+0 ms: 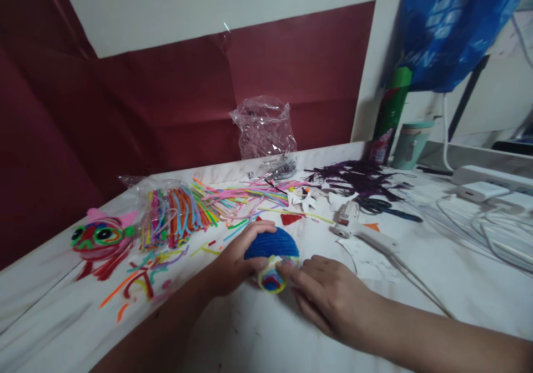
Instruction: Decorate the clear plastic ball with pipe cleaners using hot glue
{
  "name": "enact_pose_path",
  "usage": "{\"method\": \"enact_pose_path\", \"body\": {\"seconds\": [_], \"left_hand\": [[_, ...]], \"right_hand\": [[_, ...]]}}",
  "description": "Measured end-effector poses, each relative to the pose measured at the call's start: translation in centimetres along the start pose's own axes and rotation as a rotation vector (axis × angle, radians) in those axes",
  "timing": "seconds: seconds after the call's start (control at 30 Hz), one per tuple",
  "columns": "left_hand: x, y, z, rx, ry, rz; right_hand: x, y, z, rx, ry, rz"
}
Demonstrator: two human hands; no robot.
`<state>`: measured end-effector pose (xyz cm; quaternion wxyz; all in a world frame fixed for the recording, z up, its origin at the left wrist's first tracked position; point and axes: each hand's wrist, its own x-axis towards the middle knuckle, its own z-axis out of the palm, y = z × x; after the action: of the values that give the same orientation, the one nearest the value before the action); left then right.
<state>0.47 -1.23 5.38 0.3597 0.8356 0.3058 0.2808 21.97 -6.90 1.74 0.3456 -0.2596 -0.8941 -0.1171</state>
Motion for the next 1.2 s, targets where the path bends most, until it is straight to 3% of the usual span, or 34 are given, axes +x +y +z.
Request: {"method": "enact_pose_path", "body": {"seconds": [0.13, 0.53, 1.2], "left_hand": [[0.0, -0.7, -0.2, -0.093, -0.007, -0.023], [0.2, -0.6, 0.4, -0.069, 0.022, -0.026], [0.3, 0.3, 0.8, 0.086, 0.104, -0.033]], "right_hand": [[0.0, 0.0, 0.0, 0.009, -0.011, 0.000], [0.0, 0.1, 0.1, 0.011, -0.011, -0.011], [-0.3, 0.2, 0.4, -0.003, -0.014, -0.006]]}}
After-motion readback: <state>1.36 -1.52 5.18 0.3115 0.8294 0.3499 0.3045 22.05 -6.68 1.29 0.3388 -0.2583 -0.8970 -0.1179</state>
